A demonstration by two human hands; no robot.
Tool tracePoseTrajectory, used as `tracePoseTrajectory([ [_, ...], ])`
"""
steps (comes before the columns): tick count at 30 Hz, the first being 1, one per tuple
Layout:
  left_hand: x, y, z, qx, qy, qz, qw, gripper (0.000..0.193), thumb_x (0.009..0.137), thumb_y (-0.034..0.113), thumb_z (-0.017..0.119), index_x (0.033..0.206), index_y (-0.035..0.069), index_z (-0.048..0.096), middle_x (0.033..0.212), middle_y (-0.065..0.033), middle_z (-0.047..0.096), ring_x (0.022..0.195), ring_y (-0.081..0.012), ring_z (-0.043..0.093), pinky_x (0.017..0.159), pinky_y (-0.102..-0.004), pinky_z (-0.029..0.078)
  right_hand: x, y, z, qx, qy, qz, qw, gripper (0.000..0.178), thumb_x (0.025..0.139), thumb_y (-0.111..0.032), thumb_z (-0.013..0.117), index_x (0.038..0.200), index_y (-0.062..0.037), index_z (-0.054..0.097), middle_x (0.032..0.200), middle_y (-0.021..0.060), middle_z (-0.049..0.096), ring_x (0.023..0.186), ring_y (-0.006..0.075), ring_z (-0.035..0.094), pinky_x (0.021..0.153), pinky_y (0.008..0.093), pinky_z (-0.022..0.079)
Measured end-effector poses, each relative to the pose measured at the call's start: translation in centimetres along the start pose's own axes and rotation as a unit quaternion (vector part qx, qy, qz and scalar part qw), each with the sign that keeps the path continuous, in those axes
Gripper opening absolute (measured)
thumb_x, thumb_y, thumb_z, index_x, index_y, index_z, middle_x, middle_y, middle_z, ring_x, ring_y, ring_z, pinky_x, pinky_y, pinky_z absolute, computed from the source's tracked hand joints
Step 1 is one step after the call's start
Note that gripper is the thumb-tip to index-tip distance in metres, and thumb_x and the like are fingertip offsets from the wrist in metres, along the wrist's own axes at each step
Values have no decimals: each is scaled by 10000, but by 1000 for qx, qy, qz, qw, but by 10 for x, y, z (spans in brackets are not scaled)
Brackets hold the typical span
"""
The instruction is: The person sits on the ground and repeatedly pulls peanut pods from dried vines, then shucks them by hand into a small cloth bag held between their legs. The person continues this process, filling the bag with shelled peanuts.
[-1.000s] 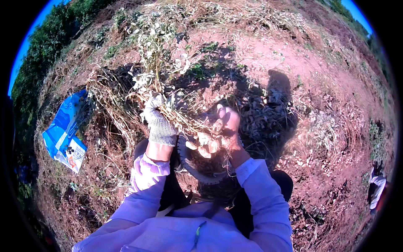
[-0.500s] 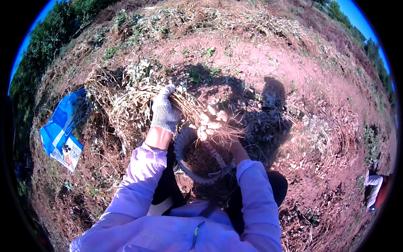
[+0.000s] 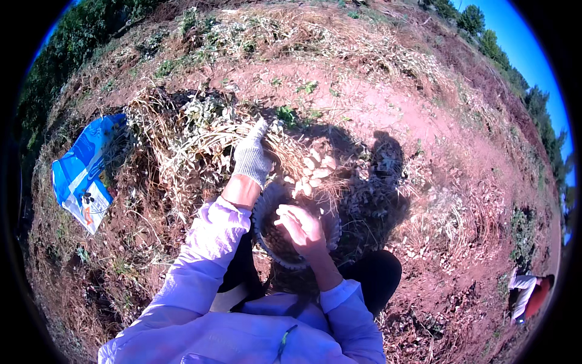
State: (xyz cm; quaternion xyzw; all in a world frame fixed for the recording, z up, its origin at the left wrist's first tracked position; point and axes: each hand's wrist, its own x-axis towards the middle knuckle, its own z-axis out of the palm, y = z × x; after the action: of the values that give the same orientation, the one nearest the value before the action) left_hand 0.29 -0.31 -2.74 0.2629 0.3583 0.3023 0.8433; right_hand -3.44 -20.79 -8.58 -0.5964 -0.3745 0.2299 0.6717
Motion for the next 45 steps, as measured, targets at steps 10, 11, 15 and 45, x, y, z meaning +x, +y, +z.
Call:
tracePoseTrajectory([
  [10,56,-28,-40,23,-159,39,986,363,838,66,574,1197,103,527,935,-109,652,798,-188,606,717,-313,504,69,13,16,377,159,175,895,350,865,-373,614,1054,-88,539,947,57,563,896,211,568,668,362,486],
  [11,78,-28,-53,20,-158,70,985,243,864,171,585,1095,94,578,934,-92,656,832,-201,607,734,-337,507,77,10,21,362,179,182,897,328,856,-377,626,1018,-102,554,891,36,553,823,177,557,660,357,473],
  [15,20,-12,-22,-93,-161,-19,982,249,895,287,585,1007,65,608,973,-90,645,913,-268,594,816,-425,484,91,18,0,395,187,197,878,260,875,-367,603,967,-127,566,776,-6,527,696,138,519,634,329,451],
  [45,-25,21,-17,-111,-208,-106,966,261,918,259,537,1049,34,566,1020,-134,624,901,-272,603,809,-422,502,87,-9,3,305,114,260,909,499,873,-529,511,897,-32,549,808,146,622,726,283,637,589,372,498],
])
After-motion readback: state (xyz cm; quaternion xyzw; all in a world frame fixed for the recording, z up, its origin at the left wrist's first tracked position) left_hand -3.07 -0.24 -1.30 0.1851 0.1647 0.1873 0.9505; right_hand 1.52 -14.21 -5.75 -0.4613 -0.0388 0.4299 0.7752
